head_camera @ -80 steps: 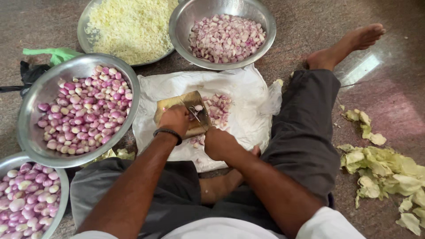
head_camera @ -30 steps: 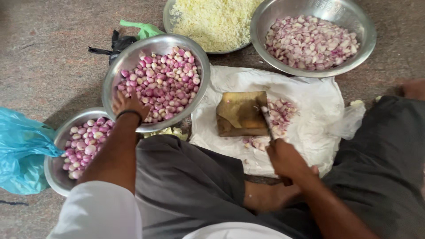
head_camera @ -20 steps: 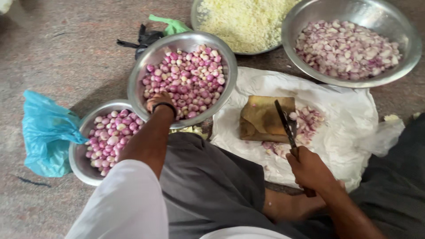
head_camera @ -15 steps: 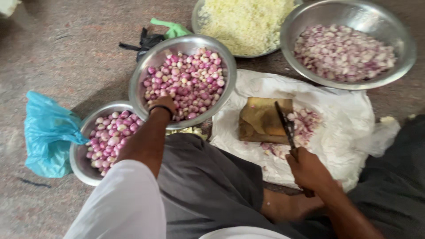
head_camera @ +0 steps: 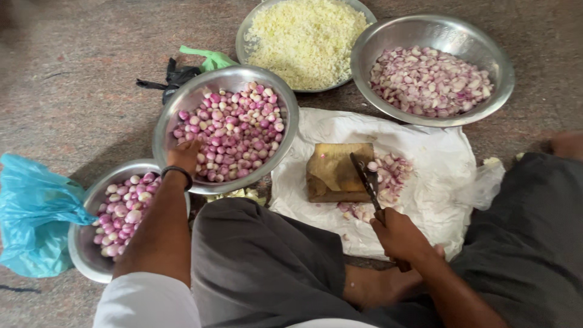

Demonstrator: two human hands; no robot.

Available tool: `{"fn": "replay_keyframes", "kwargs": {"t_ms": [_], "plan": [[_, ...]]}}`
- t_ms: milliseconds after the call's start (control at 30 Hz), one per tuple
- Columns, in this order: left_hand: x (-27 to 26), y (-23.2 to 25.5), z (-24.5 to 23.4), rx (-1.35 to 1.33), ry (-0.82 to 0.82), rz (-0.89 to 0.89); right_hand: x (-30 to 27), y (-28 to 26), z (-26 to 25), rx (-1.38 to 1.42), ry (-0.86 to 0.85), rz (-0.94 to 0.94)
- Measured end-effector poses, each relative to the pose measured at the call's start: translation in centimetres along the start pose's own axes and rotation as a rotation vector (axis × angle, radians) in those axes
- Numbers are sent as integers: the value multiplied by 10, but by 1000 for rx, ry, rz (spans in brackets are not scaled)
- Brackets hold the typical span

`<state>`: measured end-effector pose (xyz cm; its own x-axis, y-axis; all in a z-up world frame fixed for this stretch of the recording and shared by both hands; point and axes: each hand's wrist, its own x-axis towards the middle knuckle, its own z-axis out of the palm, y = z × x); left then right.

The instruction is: The person chops small onions on a wooden board using a knife while sitting on the floor.

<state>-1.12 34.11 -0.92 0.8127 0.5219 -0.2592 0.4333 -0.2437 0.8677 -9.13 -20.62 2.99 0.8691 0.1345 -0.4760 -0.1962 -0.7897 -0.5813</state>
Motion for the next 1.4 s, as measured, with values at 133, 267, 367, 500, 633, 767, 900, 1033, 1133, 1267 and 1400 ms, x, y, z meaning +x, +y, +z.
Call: {"fn": "replay_keyframes", "kwargs": {"t_ms": [133, 267, 367, 500, 633, 767, 900, 1033, 1133, 1267, 1400], "plan": [[-18, 32, -2, -1015, -376, -148, 2, -7, -3, 146, -51, 78], [-40, 54, 32, -1088, -462, -237, 10, -1, 7, 215, -71, -24], [-54, 67, 104, -982, -856, -144, 17, 13, 6, 326, -128, 0], [-132, 87, 218, 415, -448, 641, 9, 8, -8, 341, 61, 36], [-175, 108, 270, 683, -411, 801, -3, 1, -11, 337, 139, -42], [-176, 109, 272, 646, -493, 836, 4, 15, -3, 150, 128, -87], [-174, 105, 268, 661, -462, 810, 12, 22, 17, -99, 176, -130], [-178, 110, 271, 693, -423, 856, 12, 19, 26, -142, 174, -229], [-185, 122, 273, 707, -424, 878, 10, 20, 24, -229, 143, -218], [-196, 138, 272, 794, -476, 736, 1, 10, 13, -179, 132, -168], [-197, 138, 283, 767, -441, 859, -11, 12, -1, -209, 88, -152]]}}
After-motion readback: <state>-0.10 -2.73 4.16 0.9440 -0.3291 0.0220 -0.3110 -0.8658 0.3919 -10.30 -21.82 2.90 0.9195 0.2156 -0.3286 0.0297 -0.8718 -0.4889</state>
